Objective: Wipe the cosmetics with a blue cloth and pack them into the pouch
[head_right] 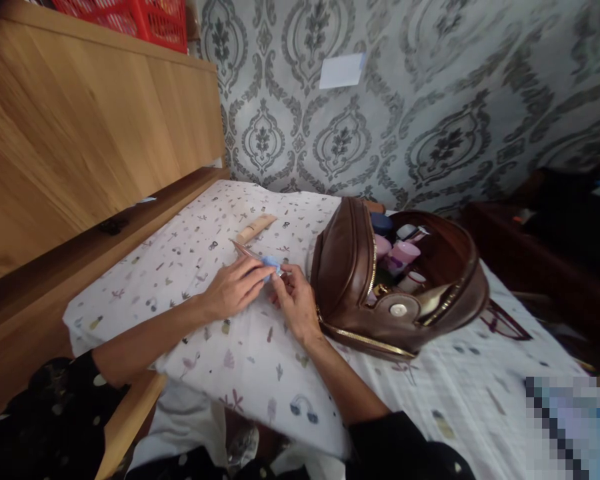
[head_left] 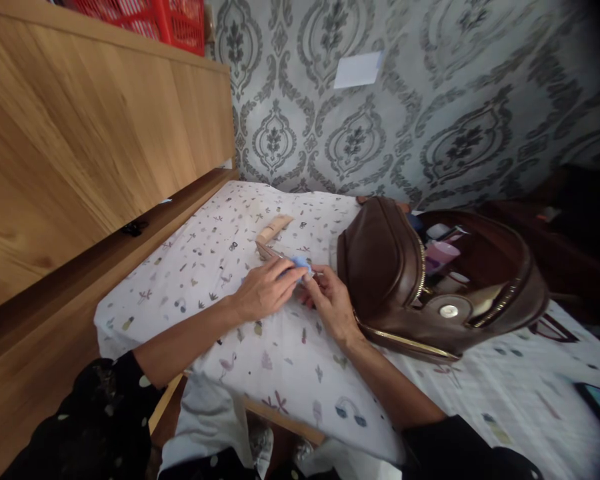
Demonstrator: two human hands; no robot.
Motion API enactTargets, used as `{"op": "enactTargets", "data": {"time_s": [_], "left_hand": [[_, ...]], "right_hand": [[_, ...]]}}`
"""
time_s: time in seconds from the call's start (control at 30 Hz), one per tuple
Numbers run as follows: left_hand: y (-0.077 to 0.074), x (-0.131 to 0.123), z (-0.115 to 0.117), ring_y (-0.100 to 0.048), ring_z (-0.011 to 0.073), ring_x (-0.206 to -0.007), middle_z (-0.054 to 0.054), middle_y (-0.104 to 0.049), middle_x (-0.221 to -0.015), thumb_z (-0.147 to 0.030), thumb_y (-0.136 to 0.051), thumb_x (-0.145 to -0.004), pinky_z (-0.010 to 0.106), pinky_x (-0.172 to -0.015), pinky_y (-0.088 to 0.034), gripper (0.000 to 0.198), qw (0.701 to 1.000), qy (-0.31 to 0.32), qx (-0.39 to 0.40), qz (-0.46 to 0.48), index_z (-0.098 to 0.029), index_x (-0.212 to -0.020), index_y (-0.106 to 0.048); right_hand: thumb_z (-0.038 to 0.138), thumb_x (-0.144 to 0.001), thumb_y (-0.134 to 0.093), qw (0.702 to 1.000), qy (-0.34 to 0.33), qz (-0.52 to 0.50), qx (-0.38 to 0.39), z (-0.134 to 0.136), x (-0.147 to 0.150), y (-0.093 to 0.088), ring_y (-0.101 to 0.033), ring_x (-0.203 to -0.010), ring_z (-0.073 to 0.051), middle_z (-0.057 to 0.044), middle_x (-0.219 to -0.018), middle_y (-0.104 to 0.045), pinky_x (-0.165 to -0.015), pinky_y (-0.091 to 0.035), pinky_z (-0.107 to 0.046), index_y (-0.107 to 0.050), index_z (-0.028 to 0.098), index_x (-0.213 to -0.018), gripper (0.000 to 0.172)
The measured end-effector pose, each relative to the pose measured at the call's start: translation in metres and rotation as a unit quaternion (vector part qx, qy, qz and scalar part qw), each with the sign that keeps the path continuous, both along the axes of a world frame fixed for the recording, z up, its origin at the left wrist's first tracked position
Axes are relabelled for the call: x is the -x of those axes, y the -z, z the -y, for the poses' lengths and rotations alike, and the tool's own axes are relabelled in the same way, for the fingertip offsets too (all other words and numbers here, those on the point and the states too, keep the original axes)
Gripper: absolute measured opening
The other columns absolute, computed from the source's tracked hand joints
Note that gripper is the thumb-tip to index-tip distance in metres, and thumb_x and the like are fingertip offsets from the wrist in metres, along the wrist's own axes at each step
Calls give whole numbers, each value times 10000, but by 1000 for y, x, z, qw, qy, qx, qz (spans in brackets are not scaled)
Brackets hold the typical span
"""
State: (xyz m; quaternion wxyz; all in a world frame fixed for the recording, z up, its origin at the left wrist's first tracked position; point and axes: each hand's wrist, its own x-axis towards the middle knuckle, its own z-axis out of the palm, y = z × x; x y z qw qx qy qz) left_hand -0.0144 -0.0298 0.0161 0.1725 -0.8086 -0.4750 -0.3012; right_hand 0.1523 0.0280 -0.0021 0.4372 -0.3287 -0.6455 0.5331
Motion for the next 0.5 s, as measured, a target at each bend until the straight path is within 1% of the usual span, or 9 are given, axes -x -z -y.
{"op": "enactTargets", "data": {"time_s": [0.07, 0.2, 0.27, 0.3, 0.33, 0.4, 0.5], "left_hand": [[0, 5, -2, -615, 205, -1011, 96, -629, -1094, -213, -376, -1020, 314, -817, -561, 329, 999, -30, 19, 11, -177, -1257, -602], [0, 28, -10, -593, 225, -1088, 87, -615, -1129, -226, -406, -1010, 310, -827, -557, 333, 988, -137, 58, 36, -209, -1271, -612], [1, 39, -14, -595, 230, -1082, 85, -613, -1128, -236, -417, -1005, 317, -835, -554, 343, 979, -181, 77, 50, -216, -1291, -606], [2, 43, -15, -600, 229, -1069, 83, -614, -1114, -241, -420, -1004, 320, -839, -553, 347, 976, -194, 86, 58, -219, -1299, -601], [4, 45, -17, -606, 227, -1053, 79, -616, -1098, -247, -423, -1004, 323, -847, -552, 351, 974, -198, 92, 66, -218, -1308, -594], [7, 46, -18, -615, 222, -1034, 80, -620, -1088, -254, -420, -1006, 332, -881, -548, 356, 975, -183, 94, 83, -209, -1323, -576], [10, 38, -16, -627, 227, -1029, 104, -627, -1118, -254, -413, -1009, 350, -904, -550, 361, 984, -123, 83, 96, -172, -1329, -558]], "right_hand": [[718, -741, -683, 1000, -1, 8, 5, 0, 0, -1, -580, -469, -159, 41, -592, -584, -420, -412, -264, -556, 229, -981, 560], [723, -726, -690, 1000, -3, 12, 20, 1, 1, -1, -564, -426, -149, 36, -604, -593, -376, -360, -253, -563, 232, -951, 555], [728, -733, -678, 1000, -1, 16, 25, 0, 0, 1, -542, -400, -140, 38, -596, -598, -362, -338, -247, -556, 233, -954, 556], [733, -740, -666, 999, 0, 21, 28, 0, 0, 2, -532, -390, -136, 38, -588, -602, -359, -331, -244, -552, 233, -960, 558], [737, -747, -652, 999, -1, 29, 31, -1, 0, 2, -527, -385, -134, 37, -582, -609, -361, -333, -242, -549, 232, -969, 561], [742, -759, -630, 998, -8, 51, 36, -2, -2, 2, -530, -388, -137, 31, -576, -623, -372, -353, -246, -552, 229, -994, 569], [749, -762, -606, 996, -27, 74, 45, -2, -3, 0, -543, -393, -149, 25, -576, -624, -375, -367, -261, -575, 222, -1041, 597]]}}
